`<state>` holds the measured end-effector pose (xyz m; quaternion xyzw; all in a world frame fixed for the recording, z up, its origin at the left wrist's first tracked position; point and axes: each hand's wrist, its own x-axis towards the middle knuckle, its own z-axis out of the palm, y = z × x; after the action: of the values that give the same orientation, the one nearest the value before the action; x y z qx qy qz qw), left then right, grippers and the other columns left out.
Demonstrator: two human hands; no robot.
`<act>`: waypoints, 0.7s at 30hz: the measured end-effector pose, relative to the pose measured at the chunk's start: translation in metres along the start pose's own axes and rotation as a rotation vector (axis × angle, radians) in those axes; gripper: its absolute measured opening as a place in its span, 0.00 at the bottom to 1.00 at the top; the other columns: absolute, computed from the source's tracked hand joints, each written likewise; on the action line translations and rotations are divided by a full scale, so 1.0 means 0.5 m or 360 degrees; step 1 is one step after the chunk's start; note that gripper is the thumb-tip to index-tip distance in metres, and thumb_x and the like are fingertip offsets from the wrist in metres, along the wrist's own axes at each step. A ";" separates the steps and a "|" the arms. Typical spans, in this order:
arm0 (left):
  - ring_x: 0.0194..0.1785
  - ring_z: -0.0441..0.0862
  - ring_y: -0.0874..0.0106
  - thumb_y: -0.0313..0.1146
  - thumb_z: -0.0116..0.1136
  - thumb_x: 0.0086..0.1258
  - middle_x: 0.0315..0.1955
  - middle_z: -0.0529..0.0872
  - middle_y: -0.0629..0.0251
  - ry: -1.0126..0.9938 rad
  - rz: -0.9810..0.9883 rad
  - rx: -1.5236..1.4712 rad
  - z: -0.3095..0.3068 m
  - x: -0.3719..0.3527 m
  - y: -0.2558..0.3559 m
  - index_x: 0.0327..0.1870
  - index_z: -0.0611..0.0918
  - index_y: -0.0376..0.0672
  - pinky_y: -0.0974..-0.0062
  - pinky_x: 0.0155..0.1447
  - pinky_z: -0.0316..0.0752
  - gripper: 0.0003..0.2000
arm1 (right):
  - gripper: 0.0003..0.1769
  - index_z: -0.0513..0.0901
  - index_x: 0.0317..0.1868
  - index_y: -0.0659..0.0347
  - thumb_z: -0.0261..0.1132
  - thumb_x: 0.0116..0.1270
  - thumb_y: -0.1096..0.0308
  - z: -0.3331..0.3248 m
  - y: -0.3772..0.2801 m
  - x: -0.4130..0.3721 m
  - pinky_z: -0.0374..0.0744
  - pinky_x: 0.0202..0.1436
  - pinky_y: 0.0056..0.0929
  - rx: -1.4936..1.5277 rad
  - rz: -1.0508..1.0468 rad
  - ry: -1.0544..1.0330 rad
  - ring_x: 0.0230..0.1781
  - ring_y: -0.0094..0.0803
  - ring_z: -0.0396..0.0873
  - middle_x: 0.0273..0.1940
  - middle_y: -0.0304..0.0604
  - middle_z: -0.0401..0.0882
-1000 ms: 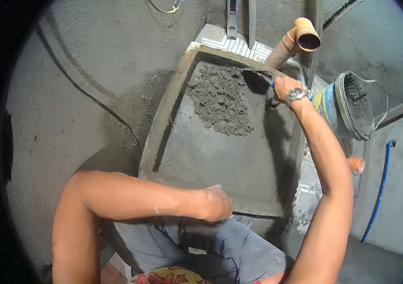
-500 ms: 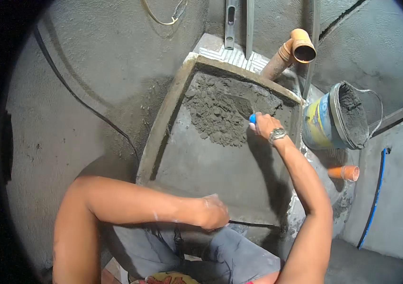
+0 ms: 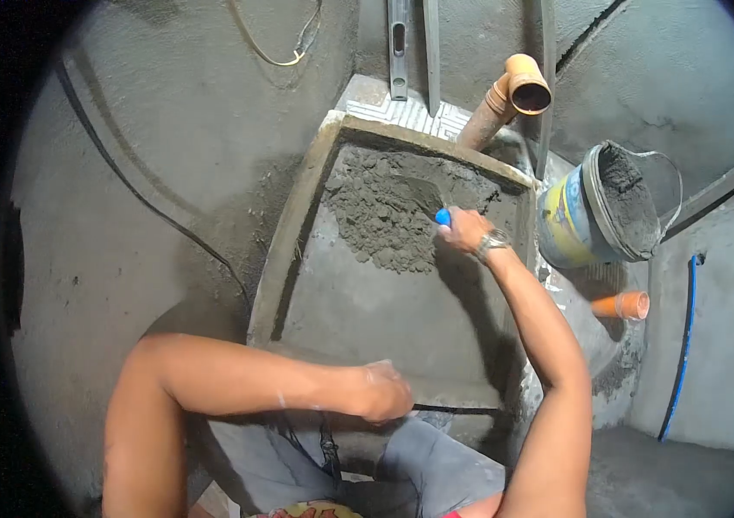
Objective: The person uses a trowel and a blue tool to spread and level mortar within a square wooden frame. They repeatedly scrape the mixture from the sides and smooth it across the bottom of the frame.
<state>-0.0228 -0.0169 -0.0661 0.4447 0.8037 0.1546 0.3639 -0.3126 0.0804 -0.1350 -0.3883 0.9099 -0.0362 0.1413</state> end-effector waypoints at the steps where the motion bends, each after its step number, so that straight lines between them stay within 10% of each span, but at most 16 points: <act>1: 0.42 0.86 0.65 0.29 0.62 0.54 0.37 0.88 0.64 -0.0004 -0.0012 0.0038 -0.010 -0.002 0.007 0.36 0.88 0.47 0.66 0.38 0.80 0.09 | 0.17 0.76 0.38 0.62 0.61 0.62 0.54 0.000 0.018 -0.008 0.79 0.27 0.39 0.0341 0.0099 -0.0121 0.23 0.43 0.82 0.26 0.50 0.82; 4: 0.42 0.86 0.65 0.29 0.61 0.54 0.37 0.88 0.65 0.0047 -0.0041 0.0090 -0.009 0.001 0.009 0.36 0.88 0.47 0.66 0.37 0.80 0.09 | 0.18 0.77 0.37 0.62 0.62 0.62 0.53 -0.063 0.019 -0.063 0.76 0.20 0.33 0.0585 0.0341 -0.0200 0.15 0.37 0.78 0.21 0.46 0.79; 11: 0.44 0.85 0.64 0.30 0.61 0.56 0.40 0.88 0.64 -0.0066 0.0033 -0.0041 -0.006 0.006 0.000 0.38 0.88 0.45 0.66 0.41 0.80 0.10 | 0.25 0.80 0.29 0.64 0.61 0.60 0.46 -0.018 0.100 0.026 0.77 0.38 0.45 0.0432 0.0290 -0.0209 0.31 0.48 0.82 0.29 0.56 0.82; 17: 0.45 0.85 0.63 0.30 0.64 0.55 0.40 0.88 0.63 -0.0379 -0.0183 0.0011 -0.021 0.015 0.009 0.39 0.87 0.45 0.64 0.43 0.79 0.10 | 0.23 0.74 0.49 0.63 0.59 0.64 0.51 -0.011 0.002 -0.019 0.77 0.47 0.52 0.0002 0.0185 -0.0107 0.41 0.60 0.79 0.39 0.63 0.81; 21: 0.46 0.85 0.63 0.32 0.64 0.55 0.40 0.88 0.64 -0.0228 -0.0112 -0.0057 -0.011 0.008 -0.001 0.39 0.87 0.44 0.64 0.45 0.79 0.10 | 0.22 0.77 0.44 0.64 0.60 0.63 0.51 -0.046 0.021 -0.070 0.78 0.45 0.50 0.0258 0.0251 0.0050 0.40 0.59 0.80 0.37 0.62 0.81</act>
<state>-0.0285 -0.0134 -0.0645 0.4197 0.7877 0.1238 0.4337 -0.3033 0.1116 -0.1070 -0.3021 0.9339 -0.1045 0.1603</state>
